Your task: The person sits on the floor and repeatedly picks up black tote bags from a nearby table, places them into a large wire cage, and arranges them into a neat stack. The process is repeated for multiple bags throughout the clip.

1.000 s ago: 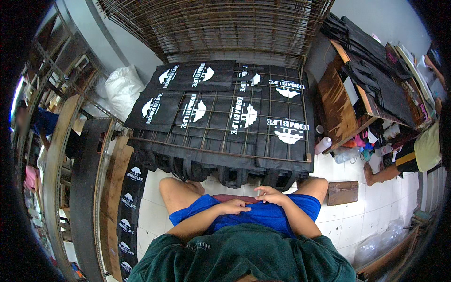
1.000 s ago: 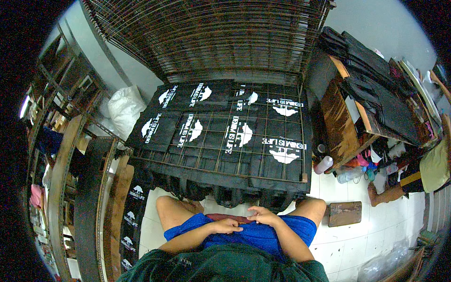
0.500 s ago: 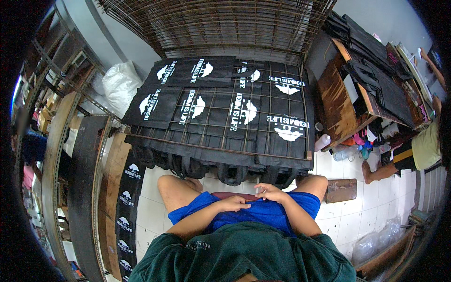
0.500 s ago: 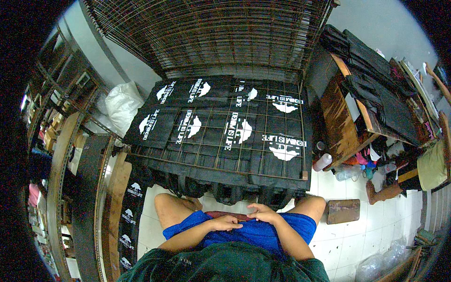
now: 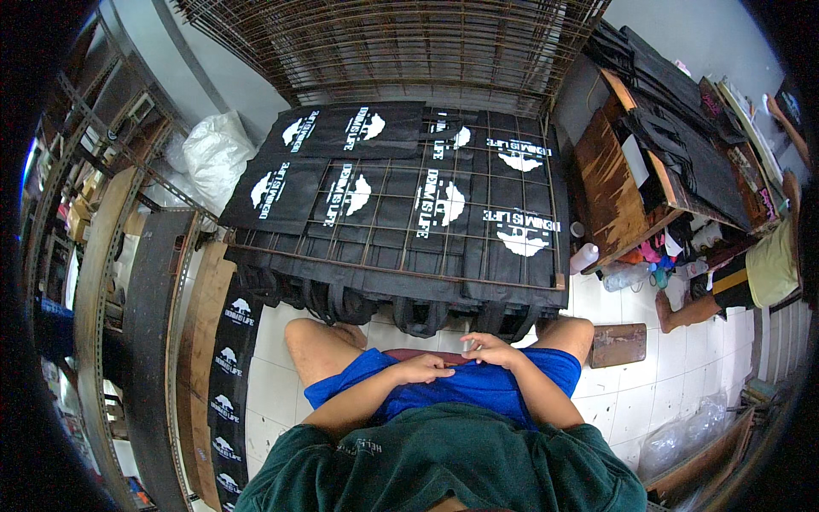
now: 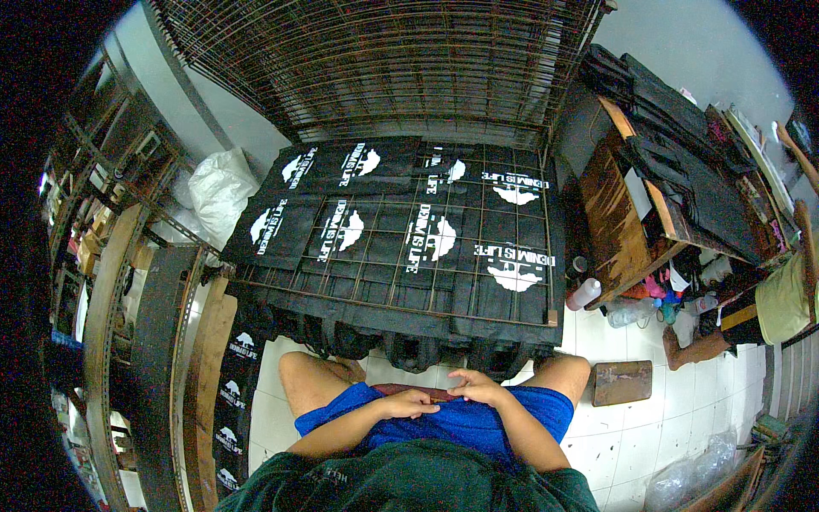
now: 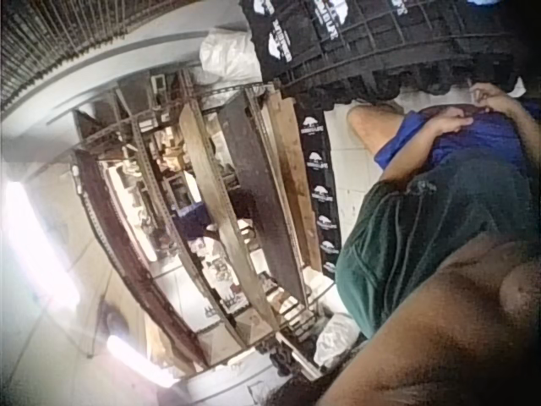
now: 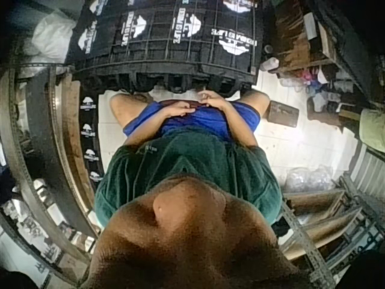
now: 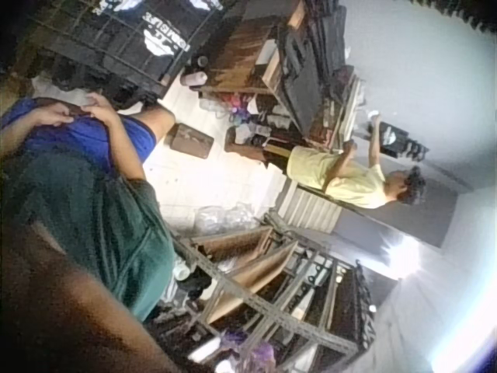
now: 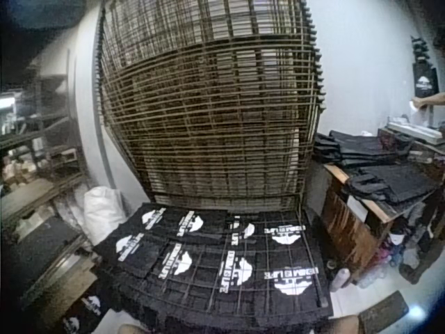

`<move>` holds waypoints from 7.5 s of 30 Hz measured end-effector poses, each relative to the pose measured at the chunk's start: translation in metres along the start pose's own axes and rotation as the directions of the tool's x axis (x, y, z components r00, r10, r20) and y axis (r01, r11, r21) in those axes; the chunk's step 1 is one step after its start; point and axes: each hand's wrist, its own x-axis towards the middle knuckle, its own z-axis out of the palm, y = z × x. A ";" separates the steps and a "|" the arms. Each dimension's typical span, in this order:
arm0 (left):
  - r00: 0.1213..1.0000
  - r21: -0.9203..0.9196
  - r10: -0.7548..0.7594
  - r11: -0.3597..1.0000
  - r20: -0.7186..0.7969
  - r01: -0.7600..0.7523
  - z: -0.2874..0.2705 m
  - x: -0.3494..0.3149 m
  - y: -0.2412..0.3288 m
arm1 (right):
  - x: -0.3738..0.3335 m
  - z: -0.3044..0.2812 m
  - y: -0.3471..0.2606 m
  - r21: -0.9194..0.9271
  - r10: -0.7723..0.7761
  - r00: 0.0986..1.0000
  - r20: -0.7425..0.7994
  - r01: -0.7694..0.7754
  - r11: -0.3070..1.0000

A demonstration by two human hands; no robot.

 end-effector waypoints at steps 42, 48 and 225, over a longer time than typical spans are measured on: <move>1.000 0.041 0.010 0.999 -0.025 -0.009 -0.001 0.009 -0.015 | -0.003 0.002 -0.002 -0.053 -0.004 1.000 -0.010 0.003 0.999; 1.000 0.049 -0.024 0.999 -0.018 0.025 -0.002 -0.010 0.013 | -0.003 0.001 -0.001 -0.054 0.021 1.000 0.004 -0.020 0.998; 0.967 0.290 0.217 0.942 -0.138 -0.170 0.003 0.016 -0.022 | -0.013 0.009 -0.005 -0.093 0.016 1.000 -0.011 -0.017 0.996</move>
